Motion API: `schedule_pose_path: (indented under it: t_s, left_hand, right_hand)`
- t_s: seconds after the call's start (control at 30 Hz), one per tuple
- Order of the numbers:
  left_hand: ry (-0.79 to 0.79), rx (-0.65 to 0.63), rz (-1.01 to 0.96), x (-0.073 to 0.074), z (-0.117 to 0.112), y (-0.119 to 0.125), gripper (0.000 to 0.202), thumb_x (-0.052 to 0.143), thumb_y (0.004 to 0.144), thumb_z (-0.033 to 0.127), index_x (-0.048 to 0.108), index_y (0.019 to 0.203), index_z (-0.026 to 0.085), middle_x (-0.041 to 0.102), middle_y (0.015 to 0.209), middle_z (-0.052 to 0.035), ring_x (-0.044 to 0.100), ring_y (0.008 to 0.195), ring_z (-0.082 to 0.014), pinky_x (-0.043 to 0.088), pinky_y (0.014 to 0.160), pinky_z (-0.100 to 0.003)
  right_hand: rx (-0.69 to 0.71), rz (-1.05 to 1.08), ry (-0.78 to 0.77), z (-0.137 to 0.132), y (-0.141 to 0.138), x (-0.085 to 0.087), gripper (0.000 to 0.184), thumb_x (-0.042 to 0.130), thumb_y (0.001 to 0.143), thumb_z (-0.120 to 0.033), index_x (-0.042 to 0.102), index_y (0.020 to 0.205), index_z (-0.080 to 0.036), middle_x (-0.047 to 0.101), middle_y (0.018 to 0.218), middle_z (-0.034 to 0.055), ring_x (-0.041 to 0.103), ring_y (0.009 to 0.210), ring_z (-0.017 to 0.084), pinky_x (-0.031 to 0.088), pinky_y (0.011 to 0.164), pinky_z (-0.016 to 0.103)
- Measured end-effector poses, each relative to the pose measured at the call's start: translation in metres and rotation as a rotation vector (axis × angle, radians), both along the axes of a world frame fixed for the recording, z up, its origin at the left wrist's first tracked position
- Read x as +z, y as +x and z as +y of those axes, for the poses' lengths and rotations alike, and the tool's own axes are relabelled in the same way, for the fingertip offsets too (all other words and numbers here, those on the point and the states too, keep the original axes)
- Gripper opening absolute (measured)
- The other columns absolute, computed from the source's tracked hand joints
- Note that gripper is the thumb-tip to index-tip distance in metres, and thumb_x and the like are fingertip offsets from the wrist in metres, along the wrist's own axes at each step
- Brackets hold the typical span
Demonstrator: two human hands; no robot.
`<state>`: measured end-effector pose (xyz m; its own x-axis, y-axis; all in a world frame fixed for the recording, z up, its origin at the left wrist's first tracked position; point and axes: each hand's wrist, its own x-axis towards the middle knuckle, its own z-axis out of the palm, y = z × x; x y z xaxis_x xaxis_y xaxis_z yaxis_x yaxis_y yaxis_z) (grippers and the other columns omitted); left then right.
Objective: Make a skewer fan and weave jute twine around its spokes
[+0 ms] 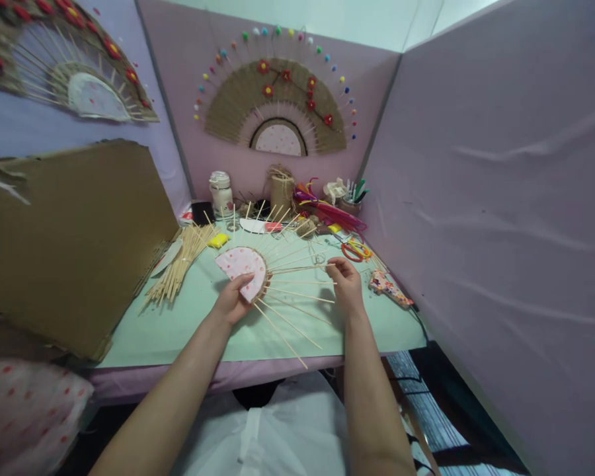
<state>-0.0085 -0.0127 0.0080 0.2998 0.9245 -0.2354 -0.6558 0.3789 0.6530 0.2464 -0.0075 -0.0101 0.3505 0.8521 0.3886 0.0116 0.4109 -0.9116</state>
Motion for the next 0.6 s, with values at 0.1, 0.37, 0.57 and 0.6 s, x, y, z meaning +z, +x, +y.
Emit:
schedule_pose_path:
  t_s: [0.1, 0.37, 0.57, 0.6]
  left_hand:
    - [-0.017, 0.012, 0.013, -0.001, 0.0, 0.001, 0.029, 0.056, 0.074, 0.009, 0.062, 0.102, 0.004, 0.073, 0.084, -0.0139, 0.069, 0.068, -0.0173, 0.056, 0.065, -0.025]
    - [-0.05, -0.017, 0.061, -0.003, -0.003, 0.003, 0.029, 0.058, 0.072, 0.007, 0.062, 0.101, 0.006, 0.073, 0.08, -0.0128, 0.07, 0.069, -0.0189, 0.057, 0.066, -0.026]
    - [-0.023, -0.135, 0.065, -0.004, -0.005, 0.002, 0.03, 0.057, 0.074, 0.01, 0.063, 0.102, 0.004, 0.073, 0.085, -0.0164, 0.07, 0.07, -0.0193, 0.056, 0.064, -0.026]
    - [-0.018, -0.152, 0.06, -0.004, -0.005, 0.002, 0.03, 0.056, 0.074, 0.01, 0.063, 0.102, 0.004, 0.073, 0.086, -0.0167, 0.07, 0.07, -0.019, 0.056, 0.064, -0.025]
  right_hand:
    - [0.029, -0.033, 0.043, -0.018, 0.01, 0.016, 0.021, 0.066, 0.071, -0.033, 0.059, 0.089, -0.023, 0.06, 0.079, 0.0003, 0.058, 0.072, 0.015, 0.047, 0.071, 0.031]
    - [-0.076, -0.212, 0.079, -0.028, 0.018, 0.044, 0.022, 0.069, 0.073, -0.034, 0.061, 0.09, -0.024, 0.064, 0.083, 0.003, 0.061, 0.077, 0.017, 0.05, 0.074, 0.035]
    - [-0.11, -0.181, 0.057, -0.01, 0.021, 0.026, 0.023, 0.07, 0.07, -0.036, 0.062, 0.085, -0.021, 0.065, 0.079, 0.0025, 0.061, 0.074, 0.017, 0.05, 0.071, 0.034]
    - [-0.114, -0.179, 0.035, -0.003, 0.019, 0.022, 0.023, 0.07, 0.069, -0.036, 0.062, 0.083, -0.02, 0.065, 0.076, 0.0022, 0.06, 0.071, 0.016, 0.049, 0.069, 0.033]
